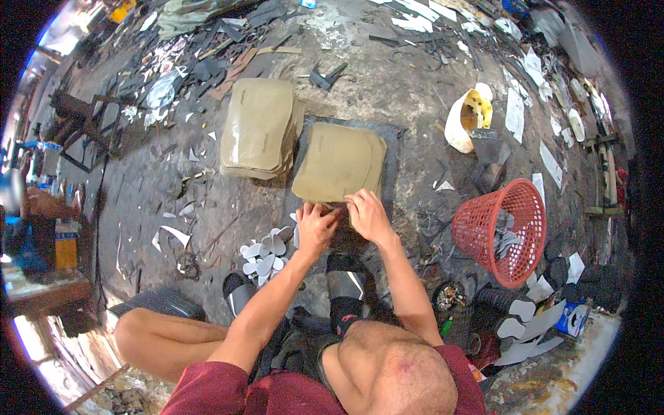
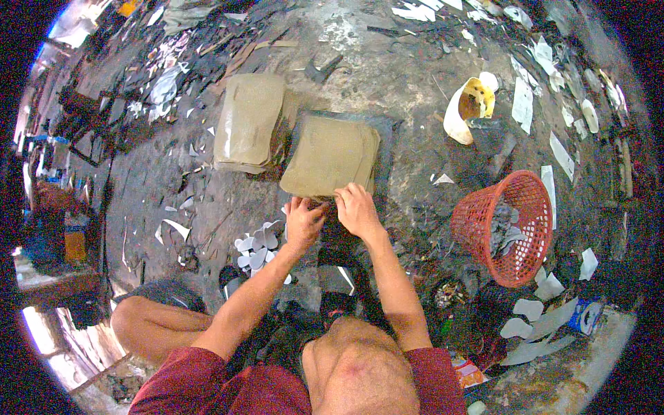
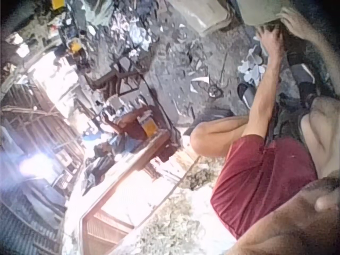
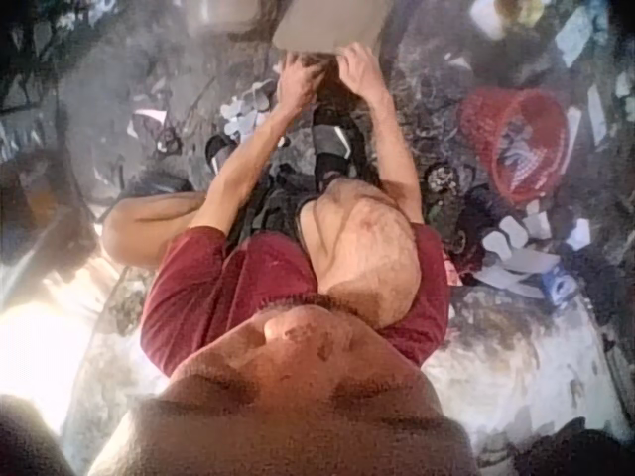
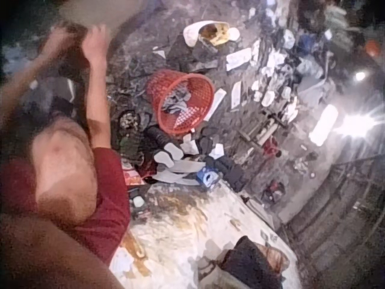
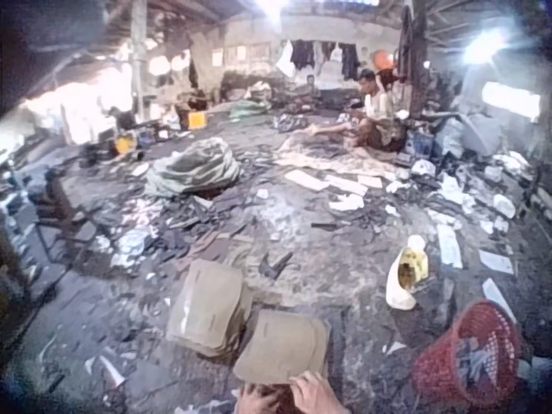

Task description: The person sits on the floor and repeatedly places small white insole-shaped pieces onto a stack of tan shoe upper parts. They pick up each piece, position it on the stack, and then retrieve another piece from the floor, continuing this cycle.

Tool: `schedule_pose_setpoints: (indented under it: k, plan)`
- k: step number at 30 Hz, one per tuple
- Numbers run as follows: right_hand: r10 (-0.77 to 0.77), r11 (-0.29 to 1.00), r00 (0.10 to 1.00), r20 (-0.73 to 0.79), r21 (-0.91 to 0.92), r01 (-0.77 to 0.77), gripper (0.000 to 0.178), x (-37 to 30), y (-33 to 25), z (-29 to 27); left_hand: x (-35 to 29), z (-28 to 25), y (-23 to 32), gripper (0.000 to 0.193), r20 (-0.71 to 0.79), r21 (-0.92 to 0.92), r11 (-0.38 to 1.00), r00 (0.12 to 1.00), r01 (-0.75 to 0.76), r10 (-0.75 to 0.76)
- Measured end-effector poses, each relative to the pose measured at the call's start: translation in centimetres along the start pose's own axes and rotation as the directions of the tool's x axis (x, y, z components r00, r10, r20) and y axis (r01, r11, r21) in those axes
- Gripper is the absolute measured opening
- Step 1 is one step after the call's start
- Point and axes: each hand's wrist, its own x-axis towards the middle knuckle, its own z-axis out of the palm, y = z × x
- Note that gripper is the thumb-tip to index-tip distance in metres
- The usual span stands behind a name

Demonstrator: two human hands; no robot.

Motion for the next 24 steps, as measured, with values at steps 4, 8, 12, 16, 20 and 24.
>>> schedule_pose_setpoints:
  k: [4, 8, 12, 16, 20, 24]
  plan:
    - [0.075, 0.995, 0.997, -0.003, 0.063, -0.074, 0.021, 0.8, 0.1, -0.9, -1.4, -0.2, 2.7, 0.024, 0.021, 0.154, 0.987, 0.999, 0.037, -0.041]
    - [0.025, 0.998, 0.996, 0.087, -0.065, -0.020, 0.018, -0.9, -1.1, -1.0, -1.8, -0.7, 2.5, 0.025, 0.061, 0.159, 0.987, 0.998, 0.012, -0.022]
    - [-0.019, 0.963, 0.997, 0.073, -0.266, 0.038, 0.017, -1.8, -2.0, -1.0, -1.6, -0.1, 1.6, 0.026, -0.121, -0.024, 0.982, 0.975, 0.185, -0.187]
    - [-0.009, 0.941, 0.996, 0.087, -0.336, 0.038, 0.029, -2.0, -2.5, -1.1, 0.4, 1.1, 0.1, 0.040, 0.140, -0.829, 0.089, 0.358, 0.552, -0.923]
    - [0.008, 0.931, 0.995, 0.099, -0.363, 0.029, 0.043, -2.7, -3.1, -0.2, 1.3, 0.5, -0.5, 0.039, -0.248, -0.317, 0.815, 0.787, 0.485, -0.565]
    - [0.300, 0.948, 0.931, -0.206, 0.172, -0.267, 0.050, -2.2, -2.5, 0.9, 2.1, -0.9, 2.1, 0.042, -0.133, -0.645, 0.686, 0.835, 0.336, -0.534]
